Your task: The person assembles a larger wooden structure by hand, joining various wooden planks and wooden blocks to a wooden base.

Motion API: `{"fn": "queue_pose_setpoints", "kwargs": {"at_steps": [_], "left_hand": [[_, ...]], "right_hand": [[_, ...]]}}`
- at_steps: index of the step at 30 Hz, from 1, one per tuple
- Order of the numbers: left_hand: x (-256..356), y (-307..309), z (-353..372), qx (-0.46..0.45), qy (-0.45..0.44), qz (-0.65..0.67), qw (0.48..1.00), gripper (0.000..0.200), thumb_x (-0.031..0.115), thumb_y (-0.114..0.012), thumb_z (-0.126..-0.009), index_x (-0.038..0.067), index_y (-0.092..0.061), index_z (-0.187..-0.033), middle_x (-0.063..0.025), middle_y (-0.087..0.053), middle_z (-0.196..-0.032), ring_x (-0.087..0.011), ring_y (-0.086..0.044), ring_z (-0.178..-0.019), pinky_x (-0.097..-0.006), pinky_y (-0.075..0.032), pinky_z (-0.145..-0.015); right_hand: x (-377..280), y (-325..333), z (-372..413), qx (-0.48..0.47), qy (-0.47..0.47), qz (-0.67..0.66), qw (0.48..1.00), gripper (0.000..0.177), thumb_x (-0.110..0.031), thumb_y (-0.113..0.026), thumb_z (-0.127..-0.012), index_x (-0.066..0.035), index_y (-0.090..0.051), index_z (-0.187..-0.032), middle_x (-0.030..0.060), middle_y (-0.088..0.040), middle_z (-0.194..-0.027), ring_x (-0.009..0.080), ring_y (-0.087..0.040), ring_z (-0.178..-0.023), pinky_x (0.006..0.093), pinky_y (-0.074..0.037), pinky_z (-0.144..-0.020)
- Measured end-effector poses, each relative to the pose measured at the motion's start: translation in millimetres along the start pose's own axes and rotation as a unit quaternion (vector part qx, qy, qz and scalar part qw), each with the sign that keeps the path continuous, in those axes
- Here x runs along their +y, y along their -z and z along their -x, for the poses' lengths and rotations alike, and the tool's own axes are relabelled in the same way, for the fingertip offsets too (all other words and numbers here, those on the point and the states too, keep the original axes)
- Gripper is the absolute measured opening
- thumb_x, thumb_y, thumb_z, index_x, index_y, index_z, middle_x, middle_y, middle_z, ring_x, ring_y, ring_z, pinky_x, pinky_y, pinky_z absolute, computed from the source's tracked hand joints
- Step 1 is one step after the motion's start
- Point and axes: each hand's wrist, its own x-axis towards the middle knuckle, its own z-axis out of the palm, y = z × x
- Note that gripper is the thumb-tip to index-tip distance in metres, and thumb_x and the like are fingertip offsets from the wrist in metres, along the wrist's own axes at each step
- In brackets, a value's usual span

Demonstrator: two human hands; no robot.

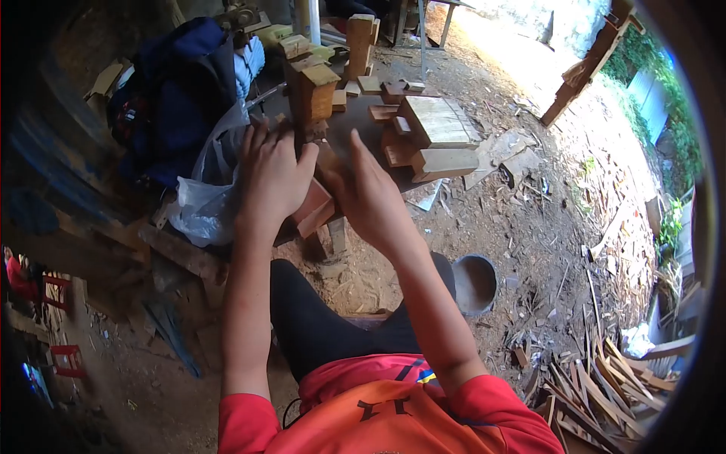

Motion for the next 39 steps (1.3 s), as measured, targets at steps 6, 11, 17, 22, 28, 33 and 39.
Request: {"fn": "queue_pose_setpoints", "kwargs": {"at_steps": [6, 11, 17, 22, 28, 33, 39], "left_hand": [[1, -2, 1, 0.016, 0.001, 0.016, 1.0, 0.056, 0.038, -0.054, -0.101, -0.008, -0.065, -0.13, -0.028, -0.064, -0.137, -0.0429, -0.048, -0.141, -0.0489, -0.025, -0.126], [-4, -9, -1, 0.048, 0.001, 0.009, 0.999, 0.061, 0.041, -0.057, -0.1, -0.011, -0.061, -0.133, -0.0293, -0.063, -0.137, -0.043, -0.051, -0.137, -0.0481, -0.028, -0.125], [-4, -8, 1, 0.06, -0.011, 0.028, 0.998, 0.06, 0.038, -0.06, -0.099, -0.011, -0.06, -0.132, -0.0295, -0.064, -0.133, -0.0433, -0.053, -0.133, -0.0488, -0.032, -0.122], [-2, -3, 2, 0.065, -0.017, 0.032, 0.997, 0.054, 0.037, -0.062, -0.098, -0.009, -0.063, -0.126, -0.0292, -0.067, -0.127, -0.0436, -0.056, -0.128, -0.0498, -0.033, -0.121], [-3, -6, 3, 0.104, -0.027, 0.05, 0.993, 0.047, 0.036, -0.063, -0.097, -0.006, -0.066, -0.118, -0.0287, -0.068, -0.122, -0.0445, -0.057, -0.125, -0.051, -0.035, -0.118], [-5, -9, 3, 0.125, -0.035, 0.052, 0.99, 0.043, 0.035, -0.065, -0.096, -0.005, -0.066, -0.112, -0.0274, -0.069, -0.117, -0.0439, -0.059, -0.12, -0.0509, -0.038, -0.116], [-5, -6, 3, 0.12, -0.032, 0.06, 0.99, 0.041, 0.034, -0.066, -0.095, -0.004, -0.066, -0.11, -0.0261, -0.069, -0.112, -0.0428, -0.06, -0.114, -0.0512, -0.041, -0.111]], "right_hand": [[-48, 110, 17, -0.04, -0.168, -0.168, 0.971, 0.036, -0.027, -0.073, -0.1, -0.002, -0.071, -0.126, 0.0128, -0.08, -0.093, 0.0161, -0.077, -0.081, 0.0313, -0.059, -0.075], [12, 161, -37, 0.059, -0.166, 0.243, 0.954, 0.082, -0.058, -0.075, -0.09, 0.0, -0.055, -0.144, 0.024, -0.07, -0.127, 0.0359, -0.07, -0.118, 0.0479, -0.056, -0.101], [74, 153, -92, -0.205, -0.258, 0.272, 0.904, 0.141, -0.09, -0.07, -0.07, 0.002, -0.02, -0.165, 0.0355, -0.042, -0.156, 0.043, -0.043, -0.148, 0.0495, -0.038, -0.121], [82, 146, -110, -0.287, -0.271, 0.26, 0.881, 0.147, -0.09, -0.072, -0.065, 0.001, -0.017, -0.166, 0.0363, -0.039, -0.158, 0.0427, -0.039, -0.151, 0.0488, -0.032, -0.124], [81, 145, -110, -0.249, -0.266, 0.246, 0.898, 0.144, -0.081, -0.082, -0.061, 0.007, -0.027, -0.161, 0.0361, -0.049, -0.151, 0.0421, -0.052, -0.142, 0.0464, -0.042, -0.118], [80, 142, -103, -0.169, -0.231, 0.267, 0.92, 0.137, -0.07, -0.087, -0.058, 0.009, -0.035, -0.157, 0.035, -0.057, -0.143, 0.0409, -0.061, -0.131, 0.0446, -0.049, -0.111], [80, 141, -93, -0.12, -0.207, 0.276, 0.931, 0.127, -0.071, -0.085, -0.06, 0.006, -0.042, -0.151, 0.0306, -0.066, -0.133, 0.0397, -0.067, -0.124, 0.0451, -0.052, -0.105]]}}
